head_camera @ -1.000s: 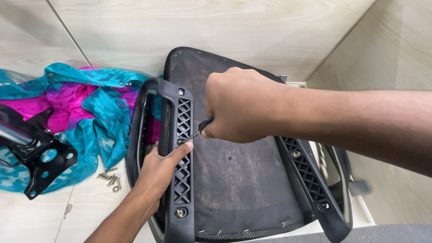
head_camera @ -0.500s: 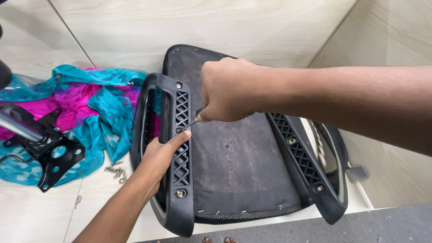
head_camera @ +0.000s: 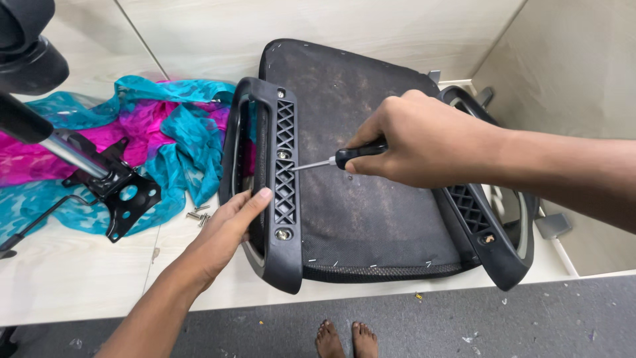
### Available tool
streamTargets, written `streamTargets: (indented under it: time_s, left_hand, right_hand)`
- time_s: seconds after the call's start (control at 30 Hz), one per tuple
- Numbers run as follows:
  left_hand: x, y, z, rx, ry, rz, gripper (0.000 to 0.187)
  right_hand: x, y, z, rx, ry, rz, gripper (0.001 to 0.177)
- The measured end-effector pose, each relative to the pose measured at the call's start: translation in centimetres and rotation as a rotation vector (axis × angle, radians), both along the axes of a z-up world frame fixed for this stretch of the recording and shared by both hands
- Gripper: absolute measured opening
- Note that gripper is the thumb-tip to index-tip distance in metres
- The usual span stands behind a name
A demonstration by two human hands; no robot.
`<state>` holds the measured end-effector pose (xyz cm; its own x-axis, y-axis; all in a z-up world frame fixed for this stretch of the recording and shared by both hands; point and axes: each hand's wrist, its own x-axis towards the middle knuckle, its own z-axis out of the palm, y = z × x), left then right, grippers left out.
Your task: The person uses a screwdriver to remove screws from the left armrest of an office chair, then removes the right armrest. They pick up screws and washers from the floor and place them into the holes of the right armrest, preparing to reattach it.
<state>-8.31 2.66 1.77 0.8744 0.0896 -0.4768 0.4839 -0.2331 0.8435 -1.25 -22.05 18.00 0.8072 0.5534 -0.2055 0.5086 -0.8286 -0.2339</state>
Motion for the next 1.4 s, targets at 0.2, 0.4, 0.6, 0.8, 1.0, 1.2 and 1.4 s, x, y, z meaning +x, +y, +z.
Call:
streamTargets:
  time_s: [0.2, 0.4, 0.6, 0.8, 1.0, 1.2, 1.4]
  left_hand:
    - [-2.8, -1.0, -0.7, -0.058, -0.168, -0.179, 0.118]
    - [-4.1, -2.1, -0.6, -0.016, -0.267, -0.138, 0.121]
    - [-4.2, -2.3, -0.8, -0.092, -0.235, -0.073, 0.108]
    - [-4.2, -2.0, -1.1, -0.085, -0.197, -0.037, 0.102]
    - [-3.9, -1.6, -0.6, -0.076, -0.155, 0.030, 0.089]
    - [-3.6, -2.5, 0.2, 0.014, -0.009, 0.044, 0.086]
    - [-3.7, -2.8, 0.6, -0.091, 0.051, 0.041, 0.087]
  right_hand:
    - [-2.9, -0.5, 1.3, -0.138, 0.106, -0.078, 0.037]
    - [-4.5, -1.2, 0.9, -0.191, 0.175, -0.056, 0.034]
    - [-4.5, -1.7, 0.0, 0.092, 0.123, 0.172, 0.036]
    - [-5.2, -0.6, 1.3, -0.184, 0.147, 0.038, 0.033]
    - [-5.6, -0.1, 1.9, -0.183, 0.129, 0.077, 0.033]
    - [-5.7, 0.1, 2.2, -0.349, 0.103, 0.083, 0.029]
    - [-5.7, 0.6, 2.7, -0.348, 0.063, 0.138, 0.030]
